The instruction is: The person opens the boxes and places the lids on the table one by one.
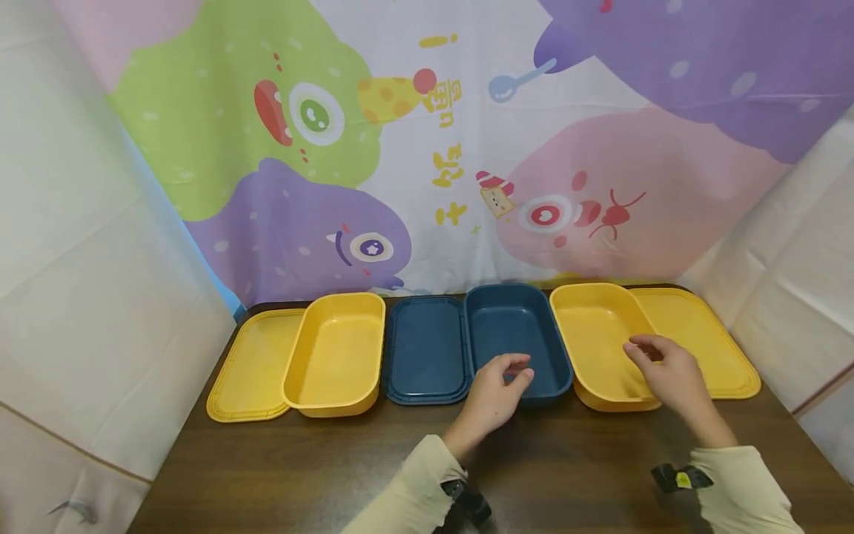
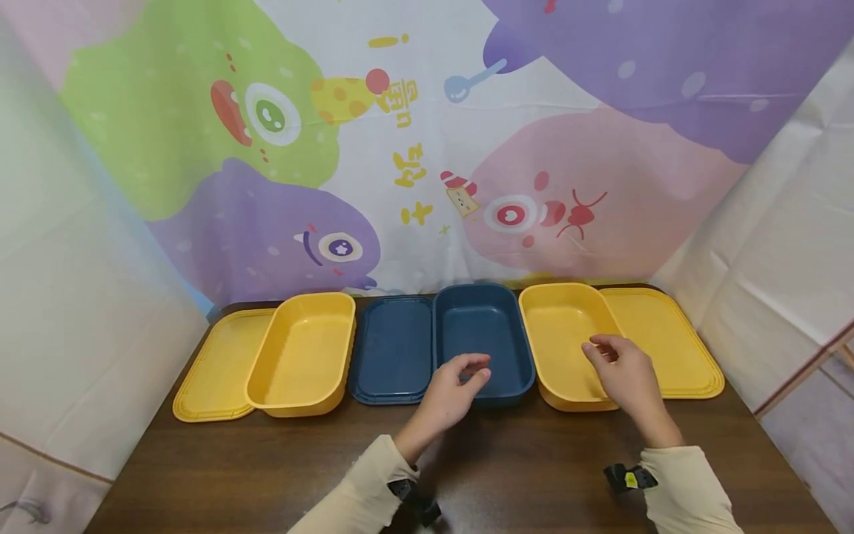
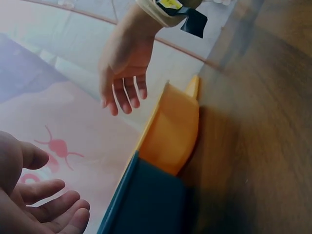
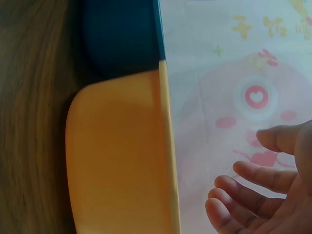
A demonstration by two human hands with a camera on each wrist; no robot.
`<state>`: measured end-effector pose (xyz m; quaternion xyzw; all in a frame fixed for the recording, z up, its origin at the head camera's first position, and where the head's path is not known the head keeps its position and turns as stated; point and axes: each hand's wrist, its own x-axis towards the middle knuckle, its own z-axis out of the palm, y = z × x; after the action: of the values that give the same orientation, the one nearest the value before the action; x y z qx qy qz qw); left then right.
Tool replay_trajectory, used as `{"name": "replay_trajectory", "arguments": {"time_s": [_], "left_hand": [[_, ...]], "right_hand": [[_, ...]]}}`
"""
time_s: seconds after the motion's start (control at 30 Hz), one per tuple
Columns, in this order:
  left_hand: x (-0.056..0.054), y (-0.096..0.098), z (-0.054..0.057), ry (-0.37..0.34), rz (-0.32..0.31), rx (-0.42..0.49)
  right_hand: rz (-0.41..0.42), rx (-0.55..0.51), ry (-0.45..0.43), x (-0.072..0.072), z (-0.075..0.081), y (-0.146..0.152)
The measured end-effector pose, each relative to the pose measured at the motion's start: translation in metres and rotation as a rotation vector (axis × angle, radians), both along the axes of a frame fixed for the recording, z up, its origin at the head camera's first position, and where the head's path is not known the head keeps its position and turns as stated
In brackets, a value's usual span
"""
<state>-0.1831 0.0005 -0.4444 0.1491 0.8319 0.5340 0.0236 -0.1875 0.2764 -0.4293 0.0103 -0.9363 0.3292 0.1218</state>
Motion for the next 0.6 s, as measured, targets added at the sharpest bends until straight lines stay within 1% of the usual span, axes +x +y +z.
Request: {"name": "replay_trajectory", "arguments": {"time_s": [0.2,0.27,0.43,0.5,0.6], "left_hand": [[-0.001,-0.010,0.003,0.007,0.030,-0.004],[-0.002,-0.013,0.004,0.010,0.045,-0.005],[-0.004,-0.021,0.007,0.048,0.074,-0.016],[-0.005,-0.023,0.008,0.062,0.081,-0.027],[-0.005,-0.028,0.008,0.063,0.093,-0.040]], "right_hand": [[0.062,-0.002,0.002,0.000,0.004,-0.012],[0.072,0.002,0.012,0.000,0.005,-0.015],[0.088,0.008,0.033,-0.002,0.006,-0.023],[0.096,0.004,0.032,-0.003,0.006,-0.027],[0.104,0.001,0.026,-0.003,0.005,-0.034]]}}
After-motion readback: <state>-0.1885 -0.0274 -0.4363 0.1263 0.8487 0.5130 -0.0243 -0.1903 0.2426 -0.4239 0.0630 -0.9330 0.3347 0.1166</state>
